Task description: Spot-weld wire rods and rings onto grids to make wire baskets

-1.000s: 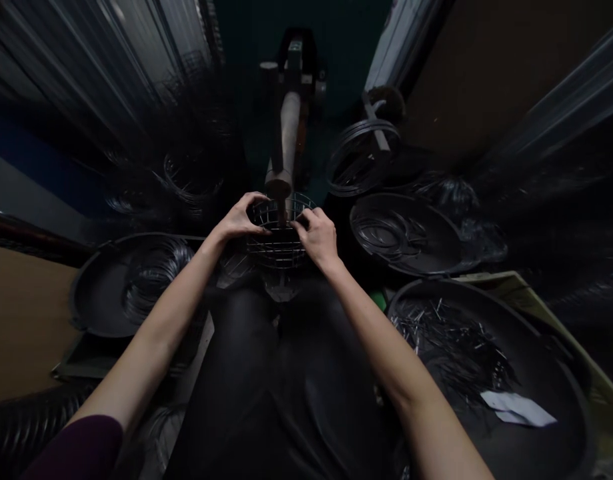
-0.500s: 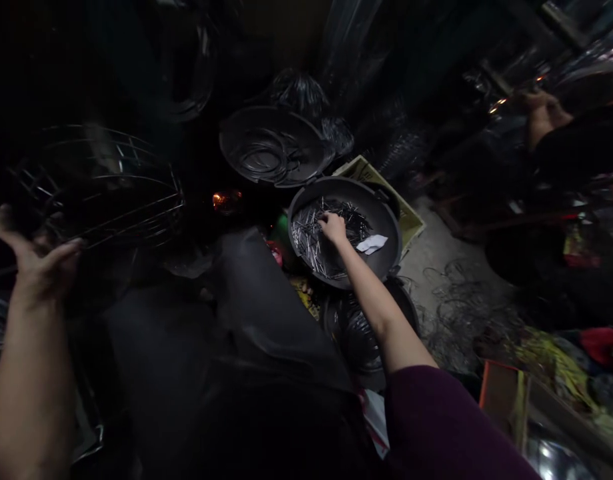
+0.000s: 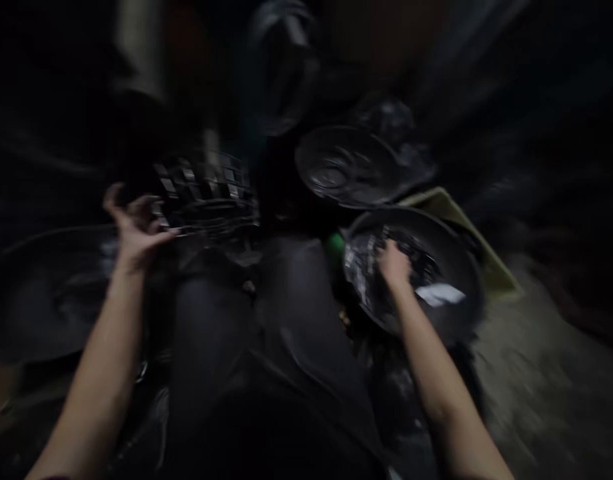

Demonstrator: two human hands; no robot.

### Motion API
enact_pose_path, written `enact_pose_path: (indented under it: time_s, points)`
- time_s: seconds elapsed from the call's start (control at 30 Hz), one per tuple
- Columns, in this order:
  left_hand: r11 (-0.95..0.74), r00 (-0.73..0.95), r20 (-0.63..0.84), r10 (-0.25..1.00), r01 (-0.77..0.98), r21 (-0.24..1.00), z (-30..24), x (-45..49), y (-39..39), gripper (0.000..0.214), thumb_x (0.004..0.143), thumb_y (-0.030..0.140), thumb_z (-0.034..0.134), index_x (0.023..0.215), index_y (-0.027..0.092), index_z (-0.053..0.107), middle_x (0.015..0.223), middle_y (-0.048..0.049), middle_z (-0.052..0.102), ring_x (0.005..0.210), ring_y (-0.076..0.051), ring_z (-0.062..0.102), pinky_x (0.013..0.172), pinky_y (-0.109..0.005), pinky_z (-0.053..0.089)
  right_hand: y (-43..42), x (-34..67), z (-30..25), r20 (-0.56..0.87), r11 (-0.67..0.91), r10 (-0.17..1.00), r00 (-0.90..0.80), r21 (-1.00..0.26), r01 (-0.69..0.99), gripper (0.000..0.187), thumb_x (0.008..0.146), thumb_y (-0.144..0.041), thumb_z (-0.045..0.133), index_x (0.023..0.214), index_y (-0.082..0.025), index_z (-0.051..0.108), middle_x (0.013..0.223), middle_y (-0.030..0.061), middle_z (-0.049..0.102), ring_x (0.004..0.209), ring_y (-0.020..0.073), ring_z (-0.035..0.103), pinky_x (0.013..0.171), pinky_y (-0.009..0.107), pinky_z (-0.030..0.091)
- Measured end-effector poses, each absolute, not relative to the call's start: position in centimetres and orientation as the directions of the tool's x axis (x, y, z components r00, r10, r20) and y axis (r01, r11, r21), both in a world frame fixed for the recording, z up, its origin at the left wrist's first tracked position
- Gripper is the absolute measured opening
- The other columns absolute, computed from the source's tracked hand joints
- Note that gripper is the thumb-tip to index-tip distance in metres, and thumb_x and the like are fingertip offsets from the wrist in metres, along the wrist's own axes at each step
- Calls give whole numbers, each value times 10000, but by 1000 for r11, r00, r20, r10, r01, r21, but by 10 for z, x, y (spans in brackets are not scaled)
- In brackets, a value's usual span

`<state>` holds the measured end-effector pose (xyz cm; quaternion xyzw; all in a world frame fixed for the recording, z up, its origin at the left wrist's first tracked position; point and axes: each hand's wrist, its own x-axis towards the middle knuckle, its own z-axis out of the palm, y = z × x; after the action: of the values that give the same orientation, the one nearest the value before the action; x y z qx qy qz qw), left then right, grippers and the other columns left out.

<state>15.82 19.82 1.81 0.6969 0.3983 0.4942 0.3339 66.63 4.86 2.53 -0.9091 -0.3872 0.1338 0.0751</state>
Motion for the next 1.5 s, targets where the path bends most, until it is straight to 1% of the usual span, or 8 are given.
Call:
enact_pose_path:
  time_s: [0.1,0.17,0.3,0.43,0.53,0.63,0.87,1.5]
  points:
    - [-454,148,429,891,340,824,38,170,176,1124,515,628,842,1400,376,196,1284,-76,487,1206,-281,537,997,-511,482,62,642,54,-94,-599,783,614,-375,707,313,890,-410,484,1136,-242,582,841,184,648,774,293,641,626,394,416]
    - [-495,193,459,867,432,754,49,179,171,1066,534,592,842,1377,301,258,1302,-100,463,1219,-279,513,1030,-476,454,76,605,81,-101,-423,871,481,-655,627,357,813,-510,582,1100,-296,584,824,97,644,690,234,610,569,342,415]
    - [-546,348,423,837,596,589,73,199,159,835,567,441,850,1277,255,451,1312,-113,448,1261,-322,422,1076,-512,382,104,503,129,-392,-297,902,-179,-866,402,439,630,-554,767,872,-198,683,682,18,628,501,102,471,472,254,323]
    - [-544,416,353,838,687,481,88,214,155,658,572,375,840,1161,251,575,1339,-115,419,1257,-337,388,1088,-536,346,139,440,129,-216,79,901,-376,-771,632,243,797,-400,670,879,-182,743,786,47,724,652,148,628,591,261,444]
    - [-519,409,320,854,698,493,89,216,157,642,580,376,838,1155,249,584,1355,-122,411,1272,-346,380,1087,-532,353,146,428,115,65,431,889,-454,-455,779,272,887,-348,585,1053,-190,732,1013,82,747,869,214,699,721,293,503]
    - [-485,374,308,875,681,549,87,216,162,656,565,359,845,1156,247,585,1350,-120,415,1276,-348,385,1079,-527,377,144,427,107,122,591,807,-578,-176,787,407,913,-364,559,1275,-193,628,1155,100,705,893,230,713,638,284,512]
    - [-489,380,310,871,623,611,84,221,169,621,578,304,823,1149,237,590,1331,-111,422,1271,-334,403,1078,-516,399,150,434,112,161,687,716,-680,15,727,348,935,-286,514,1252,-217,640,1169,53,698,842,190,728,527,233,477]
    - [-428,311,294,904,629,649,100,222,187,654,555,314,847,1150,248,584,1308,-99,430,1264,-334,413,1083,-527,389,173,442,119,236,690,695,-679,47,723,335,933,-298,500,1226,-269,660,1163,29,704,796,161,722,534,218,443]
